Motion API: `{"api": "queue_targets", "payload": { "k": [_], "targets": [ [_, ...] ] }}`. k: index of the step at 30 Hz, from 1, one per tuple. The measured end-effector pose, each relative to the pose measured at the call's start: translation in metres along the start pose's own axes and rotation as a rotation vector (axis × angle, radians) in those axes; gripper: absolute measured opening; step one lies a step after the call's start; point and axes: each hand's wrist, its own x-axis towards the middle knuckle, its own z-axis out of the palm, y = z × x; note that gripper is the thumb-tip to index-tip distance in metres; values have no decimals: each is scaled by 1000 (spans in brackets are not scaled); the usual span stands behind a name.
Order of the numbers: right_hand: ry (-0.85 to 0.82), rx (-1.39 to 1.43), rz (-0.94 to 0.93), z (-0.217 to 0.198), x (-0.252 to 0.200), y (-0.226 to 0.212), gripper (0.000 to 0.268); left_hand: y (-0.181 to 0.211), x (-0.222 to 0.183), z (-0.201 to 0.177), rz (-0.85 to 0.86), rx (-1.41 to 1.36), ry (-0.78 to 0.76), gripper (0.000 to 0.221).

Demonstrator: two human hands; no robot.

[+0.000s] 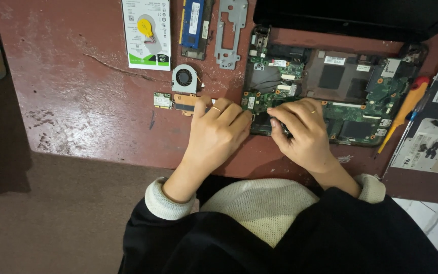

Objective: Disassembling a laptop to work on the motherboard and cooling fan using a screwdriver.

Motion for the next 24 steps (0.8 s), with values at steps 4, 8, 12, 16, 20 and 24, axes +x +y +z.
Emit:
{"api": "queue_targets", "payload": {
  "k": [4,8,12,16,20,24],
  "targets": [
    [-56,-40,-37,2,-5,1,10,1,-1,-4,-5,6,-21,11],
    [-90,-145,-128,6,-5,0,8,-1,2,-6,-6,2,-42,11],
    [-89,-209,-156,7,-3,-1,9,-3,1,-5,-4,-12,-54,11],
    [-61,-231,-178,8,0,-4,14,0,3,-8,-12,-16,-50,12],
    [-65,-252,-192,7,5,-8,14,0,2,-7,-9,-14,-44,12],
    [-85,-347,-203,10,0,-9,15,1,2,-9,-13,-9,-53,11]
  ]
}}
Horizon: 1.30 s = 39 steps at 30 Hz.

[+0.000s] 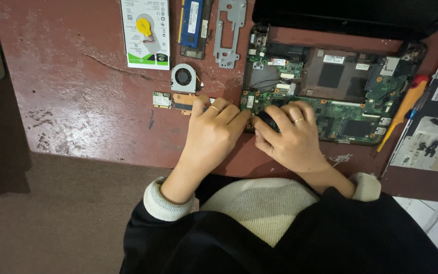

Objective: Disassembling a laptop to work on the motherboard and cooling fan using a screwdriver.

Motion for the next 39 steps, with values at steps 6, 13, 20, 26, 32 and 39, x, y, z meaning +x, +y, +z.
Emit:
{"api": "queue_targets", "payload": {
  "k": [6,13,20,26,32,39],
  "targets": [
    [-39,-84,48,-1,2,-9,21,-10,-5,-1,7,-76,-14,18],
    [-94,-142,66,-6,7,-14,18,-7,-5,-7,-26,-52,-19,16],
    [-45,-34,97,-2,2,-11,20,-5,-6,-5,-10,-55,28,8],
    [-35,-36,71,2,-2,-9,21,-5,-6,-9,-59,-124,7,10],
    [-19,-58,48,4,-3,-8,28,-5,-15,-4,-106,-208,-12,12],
    [-15,47,99,7,-9,-3,22,-1,-9,-8,-38,-63,-19,12]
  ]
}}
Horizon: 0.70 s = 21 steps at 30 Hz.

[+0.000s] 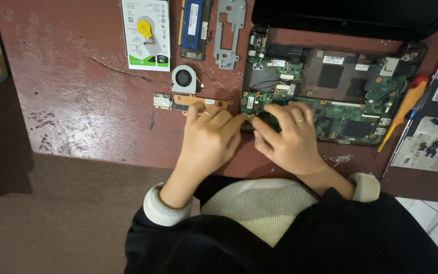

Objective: Disassembling a laptop to work on the motherboard and cooling fan using a screwdriver.

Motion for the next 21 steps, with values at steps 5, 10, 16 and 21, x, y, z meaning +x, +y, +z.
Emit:
{"api": "queue_targets", "payload": {
  "k": [5,10,16,21],
  "targets": [
    [1,111,62,-14,6,3,23,15,-5,5,19,154,-9,20],
    [26,128,43,-21,-3,1,25,11,-6,1,35,148,13,21],
    [208,29,24,-25,-66,27,23,-11,-25,-12,-162,42,112,25],
    [362,8,79,-35,-64,30,22,-48,-60,-28,-382,272,170,30]
  ]
}}
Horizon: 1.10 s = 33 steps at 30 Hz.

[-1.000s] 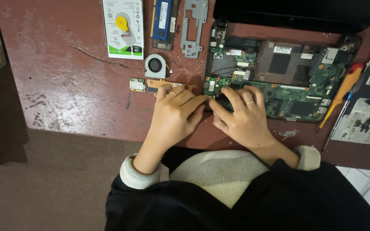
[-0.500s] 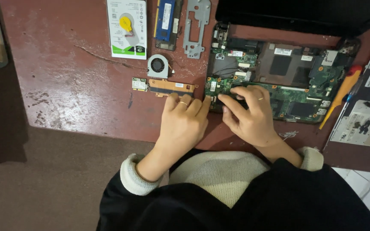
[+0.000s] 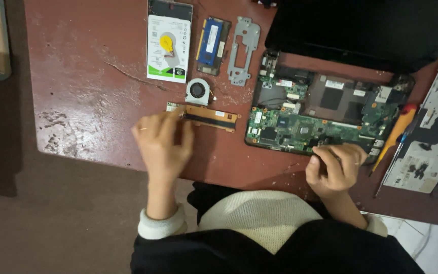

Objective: Disassembling a laptop to work on the motherboard and cooling fan using a screwdriver.

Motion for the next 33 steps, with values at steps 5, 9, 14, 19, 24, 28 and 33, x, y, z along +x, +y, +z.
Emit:
{"api": "queue_targets", "payload": {
  "k": [5,9,14,19,24,28,33],
  "targets": [
    [-22,-33,-26,9,21,-6,26,-42,-12,11,-98,53,149,39],
    [-110,-79,-8,10,19,-5,26,-46,0,6,-164,-27,220,26],
    [-177,-126,35,10,9,-4,24,-48,-1,13,-180,48,187,28],
    [-191,-124,82,14,21,-8,23,-50,-4,19,-211,64,189,30],
    [-206,-49,108,39,51,-9,12,-54,-7,21,-218,83,184,29],
    [-378,-90,144,59,91,-17,28,-49,-4,20,-248,69,192,31],
    [-359,-52,151,69,98,-13,13,-48,-3,16,-218,78,163,26]
  ]
}}
